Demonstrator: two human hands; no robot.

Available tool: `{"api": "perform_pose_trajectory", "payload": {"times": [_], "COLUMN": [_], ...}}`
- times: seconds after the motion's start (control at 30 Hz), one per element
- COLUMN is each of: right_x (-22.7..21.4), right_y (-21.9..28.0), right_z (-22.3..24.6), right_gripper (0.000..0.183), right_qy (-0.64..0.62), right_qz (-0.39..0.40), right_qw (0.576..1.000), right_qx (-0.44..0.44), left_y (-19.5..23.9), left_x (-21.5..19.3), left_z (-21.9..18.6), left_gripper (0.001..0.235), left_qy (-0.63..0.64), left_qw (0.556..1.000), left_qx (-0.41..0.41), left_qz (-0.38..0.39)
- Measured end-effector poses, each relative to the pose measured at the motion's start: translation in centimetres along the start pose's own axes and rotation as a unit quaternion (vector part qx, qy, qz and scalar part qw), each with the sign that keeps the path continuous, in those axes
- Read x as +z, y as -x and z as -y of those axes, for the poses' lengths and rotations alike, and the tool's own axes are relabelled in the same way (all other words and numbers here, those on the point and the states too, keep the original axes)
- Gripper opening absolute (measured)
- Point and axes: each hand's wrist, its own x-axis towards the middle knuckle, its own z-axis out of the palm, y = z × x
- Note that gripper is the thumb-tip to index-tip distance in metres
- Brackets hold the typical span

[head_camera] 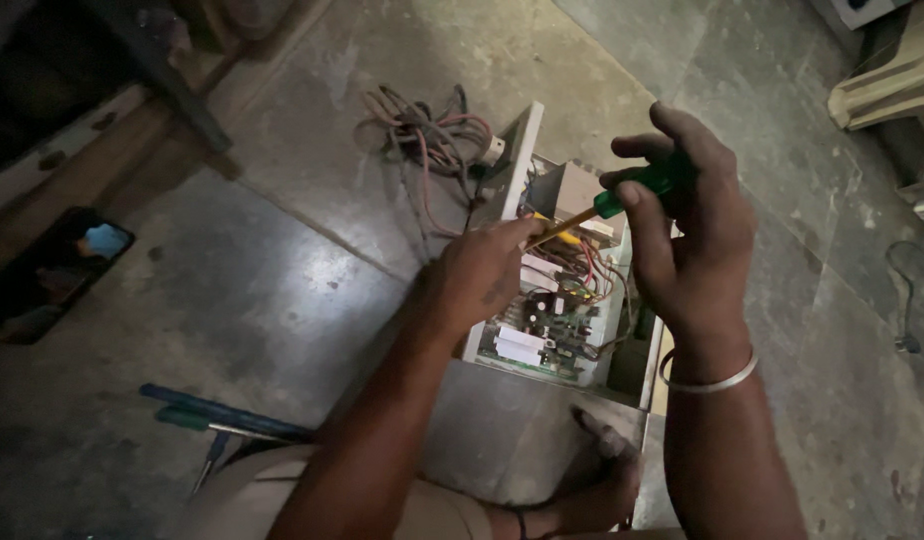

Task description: The person is repairing an electronic device, likely a television, by working on its internal circuit board. They use a screwdriver to adjust components and manipulate various wires within the open casing.

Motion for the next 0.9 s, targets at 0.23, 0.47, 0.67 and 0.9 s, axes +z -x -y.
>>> {"api": "perform_pose_trajectory", "payload": {"times": [0.23, 0.47, 0.67, 0.9], "right_x": [-0.4, -1.0, -2.2, -2.7], "right_y": [0.3, -1.0, -2.2, -2.7], "right_z": [-0.5, 0.9, 1.8, 1.9], "right_gripper": [0.049, 0.039, 0.035, 0.036], "right_qy": [0.060, -0.055, 0.145, -0.031], "right_qz": [-0.018, -0.037, 0.002, 0.059], "right_qw": [0.998, 0.996, 0.978, 0.991], "right_qx": [0.015, 0.060, 0.149, 0.114], "left_y": [-0.3, 0.2, 0.2, 0.6], "left_x": [0.6, 0.3, 0.4, 0.3], "left_z": [-0.3, 0.0, 0.8, 0.7], "left_gripper": [0.032, 0.036, 0.035, 0.029], "left_qy": [-0.029, 0.013, -0.014, -0.011], "left_qw": [0.999, 0.999, 0.997, 0.999], "left_qx": [0.008, 0.019, 0.063, 0.027], "left_qz": [-0.024, -0.026, -0.038, -0.035]}}
